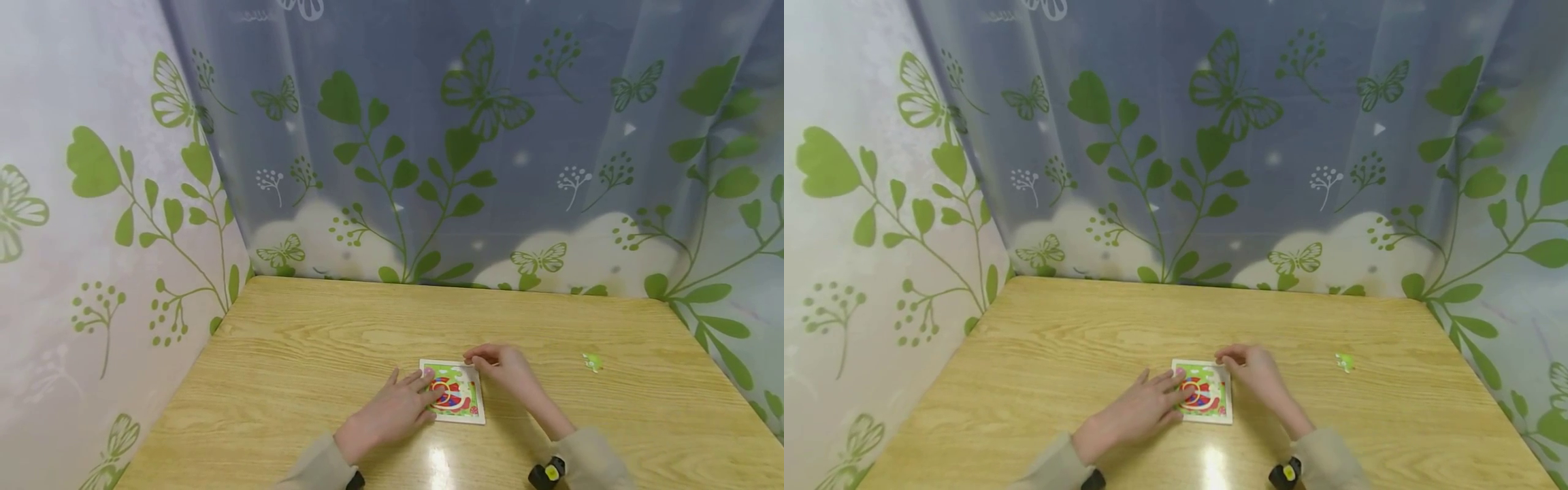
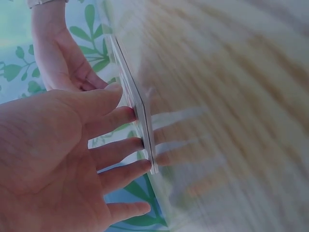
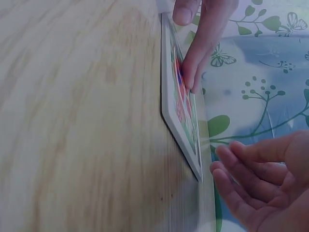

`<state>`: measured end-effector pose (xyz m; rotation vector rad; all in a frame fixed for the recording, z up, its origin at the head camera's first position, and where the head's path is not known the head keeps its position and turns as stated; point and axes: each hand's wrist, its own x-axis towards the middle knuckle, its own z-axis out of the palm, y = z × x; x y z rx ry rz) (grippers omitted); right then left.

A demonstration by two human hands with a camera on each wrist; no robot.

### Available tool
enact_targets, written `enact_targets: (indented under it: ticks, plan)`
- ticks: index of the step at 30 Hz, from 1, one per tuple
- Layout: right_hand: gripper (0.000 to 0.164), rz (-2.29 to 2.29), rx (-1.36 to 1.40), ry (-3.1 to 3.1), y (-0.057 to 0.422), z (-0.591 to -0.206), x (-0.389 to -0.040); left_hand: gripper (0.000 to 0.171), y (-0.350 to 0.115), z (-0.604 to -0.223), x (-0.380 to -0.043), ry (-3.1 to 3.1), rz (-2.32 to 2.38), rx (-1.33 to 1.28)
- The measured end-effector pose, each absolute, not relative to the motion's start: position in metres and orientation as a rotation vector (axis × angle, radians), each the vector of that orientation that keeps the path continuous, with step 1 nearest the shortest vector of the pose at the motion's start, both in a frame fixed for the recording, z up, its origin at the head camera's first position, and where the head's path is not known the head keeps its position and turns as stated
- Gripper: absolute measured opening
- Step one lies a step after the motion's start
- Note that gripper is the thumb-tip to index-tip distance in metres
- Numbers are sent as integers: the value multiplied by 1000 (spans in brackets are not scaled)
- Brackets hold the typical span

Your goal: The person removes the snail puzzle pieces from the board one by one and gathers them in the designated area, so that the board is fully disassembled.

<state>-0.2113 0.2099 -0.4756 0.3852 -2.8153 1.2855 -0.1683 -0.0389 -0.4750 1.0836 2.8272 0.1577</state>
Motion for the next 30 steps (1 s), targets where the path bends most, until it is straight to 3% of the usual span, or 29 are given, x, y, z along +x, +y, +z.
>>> enact_targets:
  ticks: [30]
  plan:
    - [16, 1215, 284, -2903, 189, -479, -204, 50, -36, -471, -167, 2837, 191, 1046]
